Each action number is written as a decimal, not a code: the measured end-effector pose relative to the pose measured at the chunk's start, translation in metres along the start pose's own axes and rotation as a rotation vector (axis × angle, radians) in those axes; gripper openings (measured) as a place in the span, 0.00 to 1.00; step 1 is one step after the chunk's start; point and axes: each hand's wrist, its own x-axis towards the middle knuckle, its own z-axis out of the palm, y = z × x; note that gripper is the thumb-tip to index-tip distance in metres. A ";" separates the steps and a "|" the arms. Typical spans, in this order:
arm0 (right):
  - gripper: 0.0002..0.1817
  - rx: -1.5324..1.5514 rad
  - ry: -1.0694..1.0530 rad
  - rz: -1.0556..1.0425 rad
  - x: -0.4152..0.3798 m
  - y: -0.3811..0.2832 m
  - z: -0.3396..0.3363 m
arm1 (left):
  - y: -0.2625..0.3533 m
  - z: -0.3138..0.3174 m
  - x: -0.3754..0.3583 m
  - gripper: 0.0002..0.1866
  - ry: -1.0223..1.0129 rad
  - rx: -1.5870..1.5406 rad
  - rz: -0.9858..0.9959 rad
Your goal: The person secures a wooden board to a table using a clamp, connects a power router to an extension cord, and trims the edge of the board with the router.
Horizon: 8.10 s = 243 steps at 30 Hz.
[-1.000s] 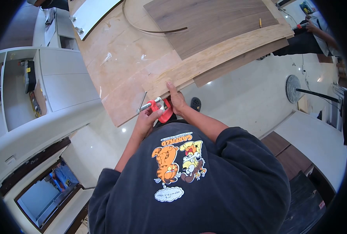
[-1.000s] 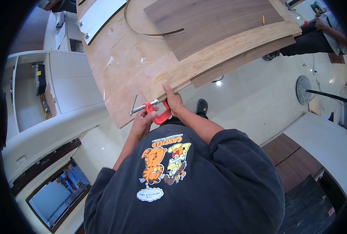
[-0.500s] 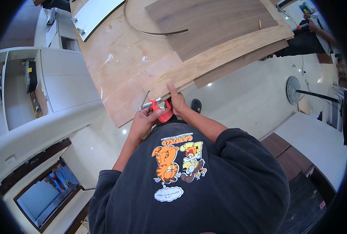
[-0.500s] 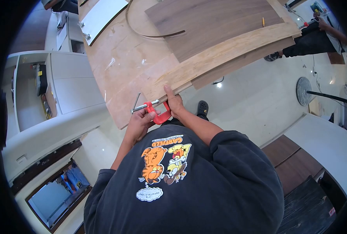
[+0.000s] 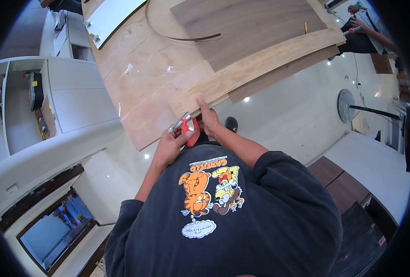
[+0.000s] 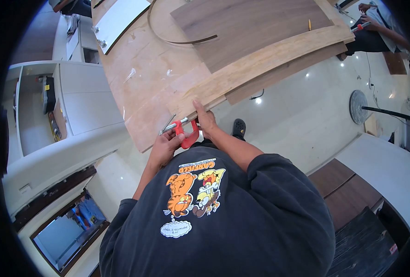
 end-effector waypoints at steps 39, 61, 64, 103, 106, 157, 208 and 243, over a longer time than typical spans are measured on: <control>0.43 0.094 -0.027 -0.040 0.006 0.003 0.000 | -0.017 -0.056 0.073 0.45 0.254 1.239 0.732; 0.47 0.044 0.010 -0.074 -0.002 0.001 0.007 | -0.020 -0.058 0.070 0.51 0.214 1.194 0.670; 0.46 0.050 0.044 -0.072 -0.007 -0.005 0.006 | -0.018 -0.054 0.071 0.51 0.228 1.227 0.669; 0.43 -0.085 0.241 -0.068 -0.012 -0.007 0.012 | 0.042 -0.014 0.018 0.21 -0.134 0.992 0.109; 0.44 -0.110 0.209 -0.077 -0.004 -0.001 0.003 | 0.045 -0.037 0.018 0.21 -0.237 1.061 0.179; 0.49 -0.145 -0.010 -0.054 0.001 0.001 0.001 | -0.005 -0.050 -0.011 0.11 0.327 0.440 0.006; 0.49 0.193 0.291 -0.186 -0.022 0.024 0.044 | 0.025 -0.088 0.141 0.25 -0.012 1.151 0.367; 0.32 0.145 0.221 -0.280 -0.018 0.060 0.072 | 0.017 -0.093 0.153 0.24 -0.044 1.150 0.468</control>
